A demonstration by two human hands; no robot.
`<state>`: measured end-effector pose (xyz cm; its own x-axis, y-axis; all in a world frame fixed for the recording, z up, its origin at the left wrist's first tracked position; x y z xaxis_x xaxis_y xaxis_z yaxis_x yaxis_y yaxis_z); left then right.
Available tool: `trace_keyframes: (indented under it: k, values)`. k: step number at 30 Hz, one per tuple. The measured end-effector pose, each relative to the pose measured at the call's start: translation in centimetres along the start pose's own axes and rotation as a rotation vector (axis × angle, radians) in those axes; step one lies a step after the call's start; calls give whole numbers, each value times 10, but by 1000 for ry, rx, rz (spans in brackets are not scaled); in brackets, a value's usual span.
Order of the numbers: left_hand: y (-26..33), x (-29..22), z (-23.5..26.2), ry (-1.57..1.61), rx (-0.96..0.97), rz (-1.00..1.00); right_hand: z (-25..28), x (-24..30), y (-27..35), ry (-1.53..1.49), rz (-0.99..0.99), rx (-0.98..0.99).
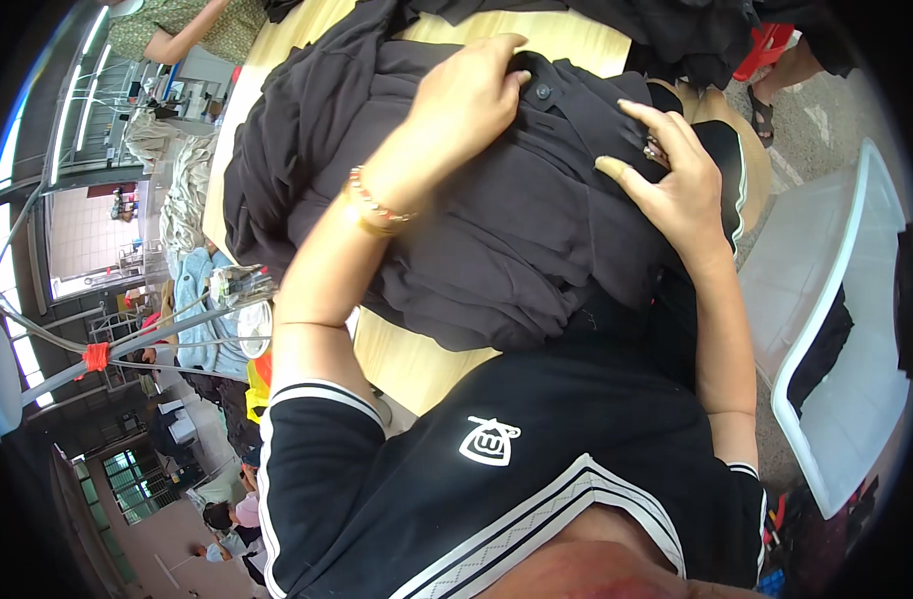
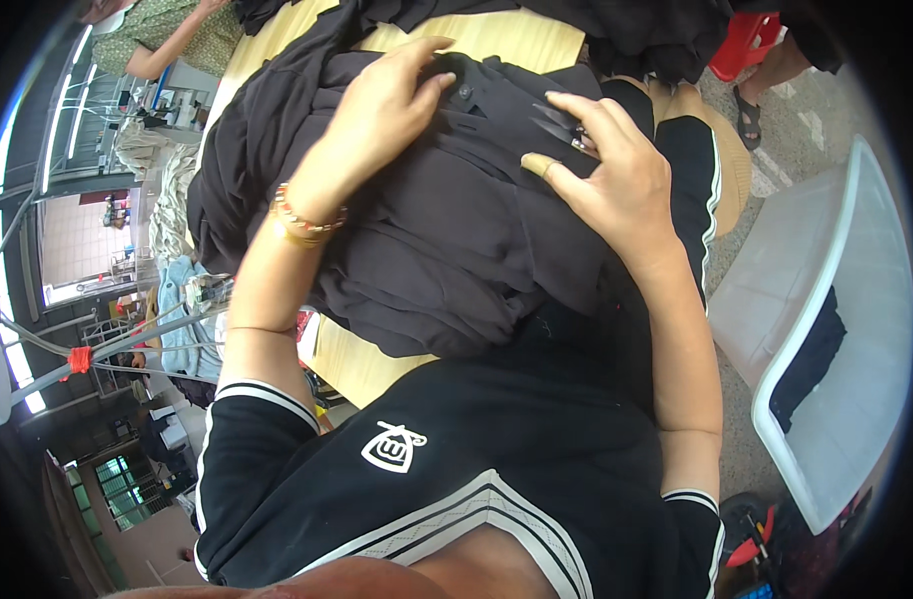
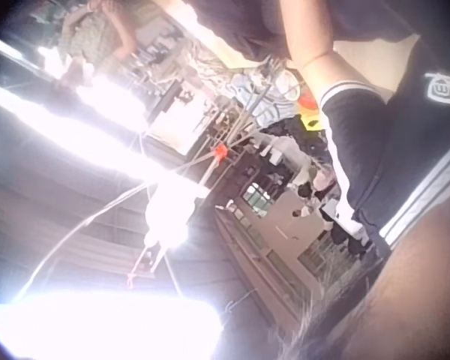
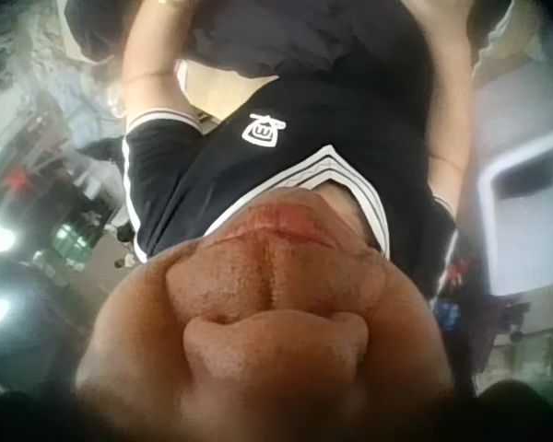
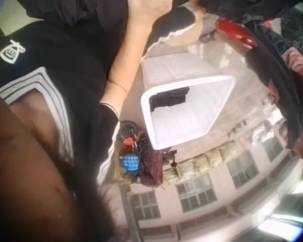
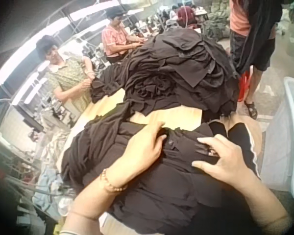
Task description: Inspecting garments and using thread nippers to trim loose threads near buttons and labels.
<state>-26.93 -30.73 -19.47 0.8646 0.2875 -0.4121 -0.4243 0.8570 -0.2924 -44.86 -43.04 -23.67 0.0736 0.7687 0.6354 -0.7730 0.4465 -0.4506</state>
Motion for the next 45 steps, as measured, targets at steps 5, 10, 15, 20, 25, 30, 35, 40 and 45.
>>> trace_keyframes:
  k: [5,10,15,20,25,30,35,40,45]
  values:
    - [1,-4,11,148,44,3,4,-14,-8,-62,4,24]
    - [16,-24,38,1026,166,156,47,-24,-17,-711,-68,105]
    - [28,-46,24,892,522,64,37,-57,-29,-802,-389,304]
    - [21,-46,1,876,327,56,15,-93,-14,-774,-481,239]
    - [19,-34,-1,965,220,199,7,-82,-18,-544,-443,262]
    - [22,-25,-17,1229,190,409,32,-25,-18,-375,-81,-77]
    - [23,-21,-19,1397,170,448,30,20,-21,-134,294,-163]
    - [24,-27,-18,1421,183,420,20,17,-22,-123,309,-174]
    - [23,-24,-22,1386,195,391,17,15,-24,-144,242,-104]
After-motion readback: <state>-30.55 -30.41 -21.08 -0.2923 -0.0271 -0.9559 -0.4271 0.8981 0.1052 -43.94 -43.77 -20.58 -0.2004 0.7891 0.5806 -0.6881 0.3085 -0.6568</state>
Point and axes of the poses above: each hand's wrist, its own y-axis away from the middle knuckle, its own z-axis out of the back of the hand, x = y × z, the point moved 6 cm from there along -y, towards the middle knuckle, and after that the axes turned 8 degrees about y, right-handed, at the moved point
